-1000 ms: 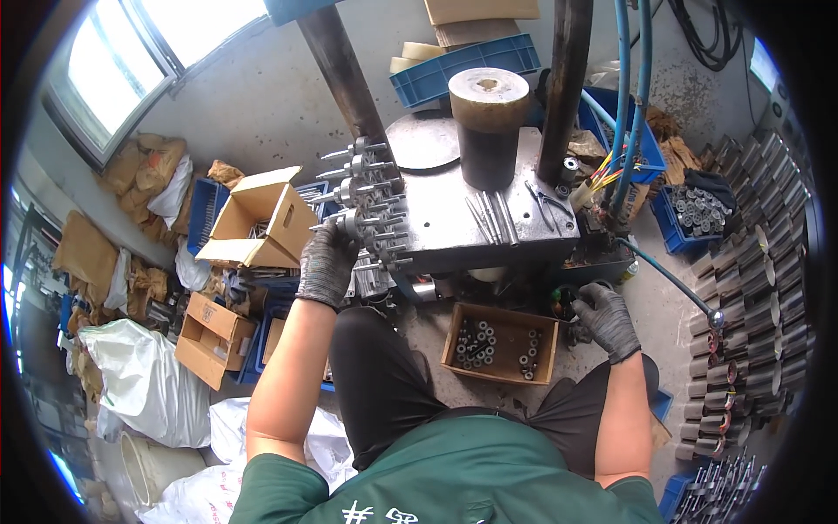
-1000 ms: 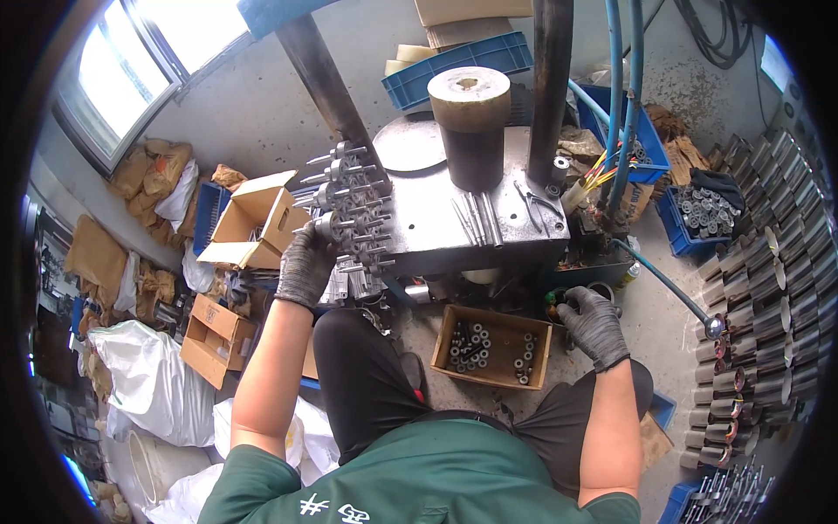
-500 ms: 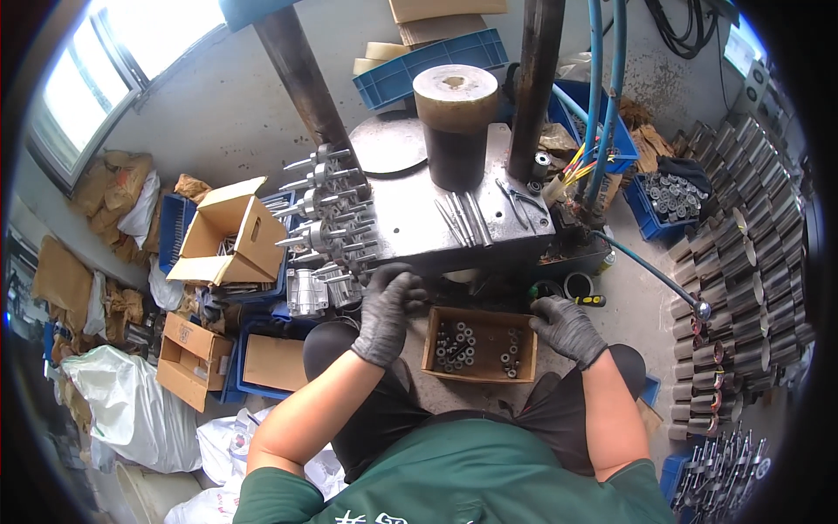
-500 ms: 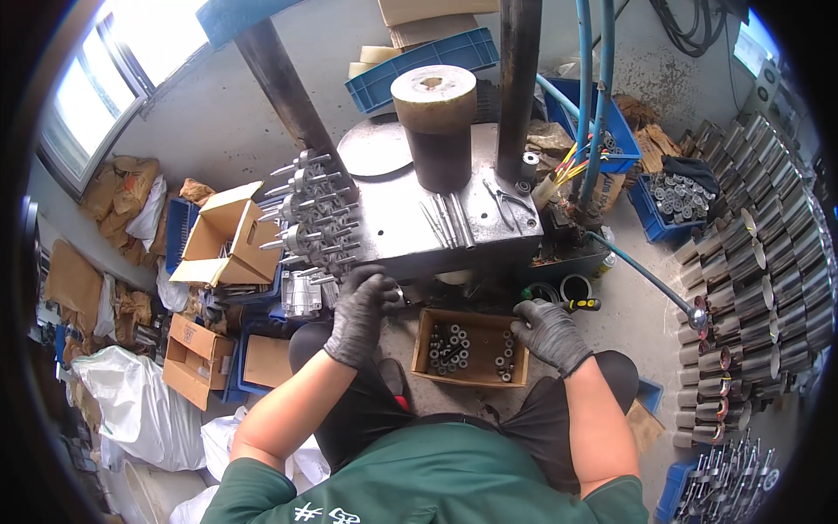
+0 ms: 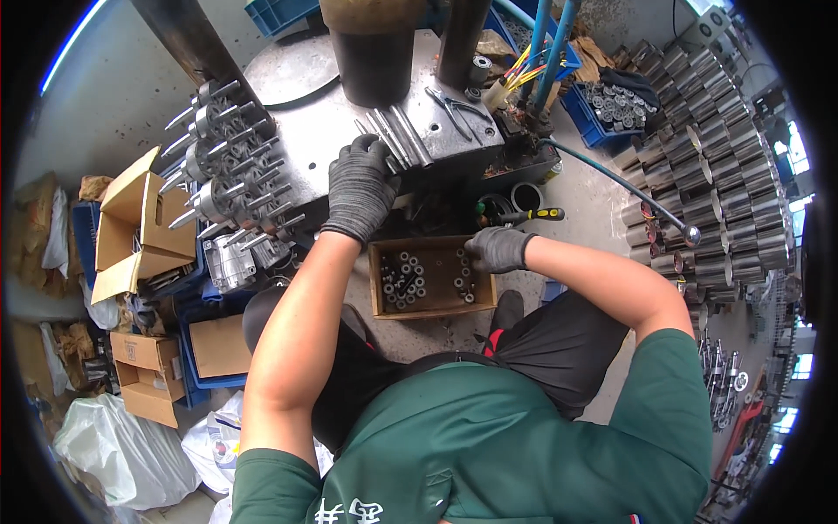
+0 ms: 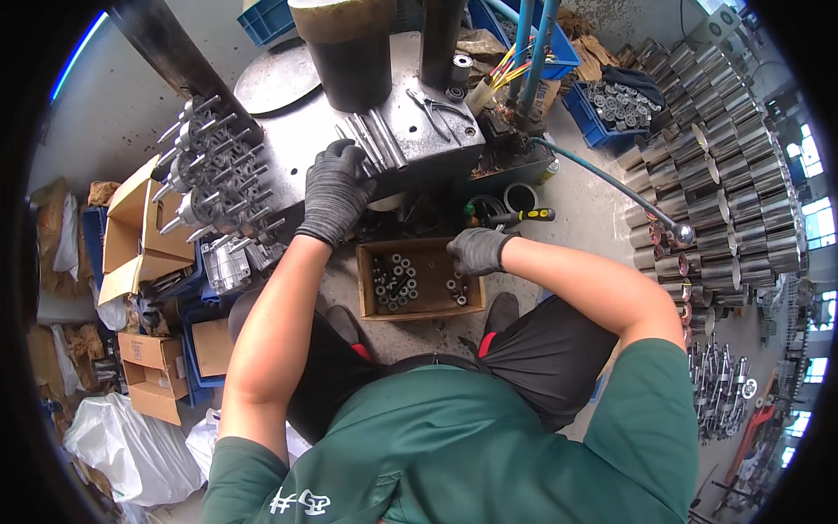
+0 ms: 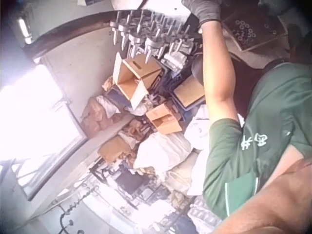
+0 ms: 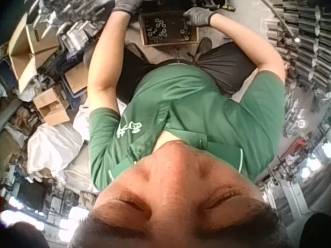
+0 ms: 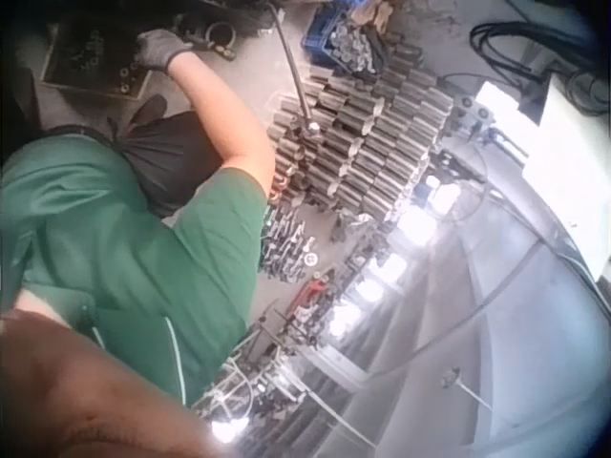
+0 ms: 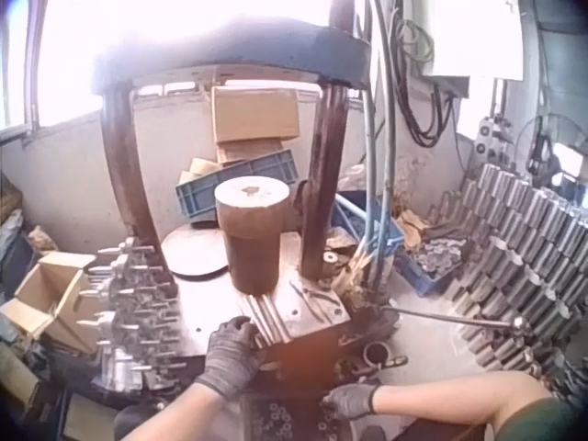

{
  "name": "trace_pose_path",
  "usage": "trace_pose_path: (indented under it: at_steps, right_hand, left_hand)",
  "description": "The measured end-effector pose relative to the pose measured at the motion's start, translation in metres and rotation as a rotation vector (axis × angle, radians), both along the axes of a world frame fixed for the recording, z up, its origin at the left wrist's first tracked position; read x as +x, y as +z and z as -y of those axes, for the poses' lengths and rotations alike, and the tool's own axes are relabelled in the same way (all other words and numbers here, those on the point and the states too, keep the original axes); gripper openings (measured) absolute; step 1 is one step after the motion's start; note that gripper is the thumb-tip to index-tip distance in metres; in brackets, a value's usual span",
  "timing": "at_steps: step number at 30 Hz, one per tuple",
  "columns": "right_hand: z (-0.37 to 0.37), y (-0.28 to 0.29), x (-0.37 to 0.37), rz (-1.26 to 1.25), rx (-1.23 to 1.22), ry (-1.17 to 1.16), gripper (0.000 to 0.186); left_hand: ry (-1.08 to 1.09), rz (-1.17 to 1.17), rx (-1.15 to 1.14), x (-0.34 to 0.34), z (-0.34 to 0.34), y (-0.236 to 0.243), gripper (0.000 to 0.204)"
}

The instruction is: Operating a manual press machine to assemble metal components.

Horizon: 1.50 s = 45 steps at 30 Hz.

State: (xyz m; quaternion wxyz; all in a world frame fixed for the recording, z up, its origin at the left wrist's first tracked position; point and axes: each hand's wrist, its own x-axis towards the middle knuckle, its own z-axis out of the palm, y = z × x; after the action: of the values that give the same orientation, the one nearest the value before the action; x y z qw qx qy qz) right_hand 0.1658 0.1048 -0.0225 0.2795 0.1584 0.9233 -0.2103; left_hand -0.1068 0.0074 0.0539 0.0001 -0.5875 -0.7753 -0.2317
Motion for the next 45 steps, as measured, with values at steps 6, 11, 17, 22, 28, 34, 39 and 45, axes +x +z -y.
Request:
trace_pose_path:
  at_steps: [6,11,17,22,28,34,39,45]
  right_hand:
    - [0.023,-0.163,-0.039,0.248,-0.085,0.136,0.043]
    - [0.058,-0.266,-0.010,0.042,0.105,-0.157,0.047]
    - [0.070,-0.313,0.014,0.002,0.275,-0.332,0.045]
    - [0.073,-0.295,0.001,0.075,0.211,-0.389,0.044]
    - [0.083,-0.284,-0.009,0.210,0.218,-0.418,0.046]
    - [0.070,-0.285,0.003,0.184,0.147,-0.512,0.049]
    - [0.057,-0.228,-0.021,0.132,0.115,-0.198,0.063]
    - [0.003,-0.140,-0.033,-0.024,-0.151,-0.126,0.049]
  left_hand:
    - [-0.013,-0.010,0.028,-0.006,0.013,-0.004,0.036]
    - [0.049,0.461,0.180,-0.005,0.015,0.000,0.033]
    - [0.301,1.115,0.232,-0.003,0.021,0.001,0.035]
    - [0.319,1.472,0.225,-0.003,0.035,0.008,0.043]
    - [0.322,2.171,0.287,0.004,0.050,0.019,0.055]
    - [0.079,2.114,0.139,0.006,0.047,0.007,0.059]
    - [-0.120,2.024,0.183,0.002,0.051,0.010,0.070]
    - [-0.201,2.015,0.094,0.025,0.040,0.024,0.063]
